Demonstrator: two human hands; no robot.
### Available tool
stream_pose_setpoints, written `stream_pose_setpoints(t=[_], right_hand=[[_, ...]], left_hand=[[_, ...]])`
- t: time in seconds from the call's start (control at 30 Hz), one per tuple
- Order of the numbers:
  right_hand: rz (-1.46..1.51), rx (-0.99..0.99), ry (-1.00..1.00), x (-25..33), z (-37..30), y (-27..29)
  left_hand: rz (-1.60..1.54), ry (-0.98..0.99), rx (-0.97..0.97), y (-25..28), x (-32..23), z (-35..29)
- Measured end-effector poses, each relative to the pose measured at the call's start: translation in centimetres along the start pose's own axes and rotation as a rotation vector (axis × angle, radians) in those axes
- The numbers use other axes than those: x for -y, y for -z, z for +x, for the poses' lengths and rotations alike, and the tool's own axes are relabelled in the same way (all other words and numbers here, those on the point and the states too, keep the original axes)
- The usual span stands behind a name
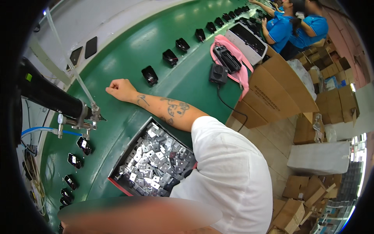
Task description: Using an electric power screwdriver to secure components on small electronic devices as they move along a conveyor belt.
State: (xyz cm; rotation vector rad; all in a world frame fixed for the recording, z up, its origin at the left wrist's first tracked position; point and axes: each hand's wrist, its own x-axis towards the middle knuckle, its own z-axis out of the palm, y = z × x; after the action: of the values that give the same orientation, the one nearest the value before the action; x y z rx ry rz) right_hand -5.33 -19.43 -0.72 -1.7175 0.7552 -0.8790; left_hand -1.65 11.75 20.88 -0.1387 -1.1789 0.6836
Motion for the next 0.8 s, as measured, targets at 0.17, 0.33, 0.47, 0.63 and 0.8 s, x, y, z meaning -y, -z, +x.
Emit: stream_pose_setpoints(t=[0.17, 0.33, 0.47, 0.63, 0.8], right_hand=[[-0.036, 0.008, 0.016, -1.0, 0.1, -0.7], [-0.052, 0.024, -0.021, -0.1, -0.1, 0.4], [-0.019, 0.063, -0.068, -0.2, -0.3, 0.2], [-0.038, 0.056, -0.064, 0.1, -0.3, -0.2], [-0.036, 0.056, -0.065, 0.5, -0.2, -0.2]], left_hand=[[-0.706, -0.324, -0.396, -0.5, 1.2, -0.2], [-0.541, -0.1, -0.303, 1.6, -0.5, 0.1], [-0.01, 0.159, 0.007, 4.7, -2.7, 1.0], [0.432, 0.053, 0.329, 7.6, -4.1, 3.6], [0.461, -0.07, 0.336, 8.1, -4.7, 4.4]])
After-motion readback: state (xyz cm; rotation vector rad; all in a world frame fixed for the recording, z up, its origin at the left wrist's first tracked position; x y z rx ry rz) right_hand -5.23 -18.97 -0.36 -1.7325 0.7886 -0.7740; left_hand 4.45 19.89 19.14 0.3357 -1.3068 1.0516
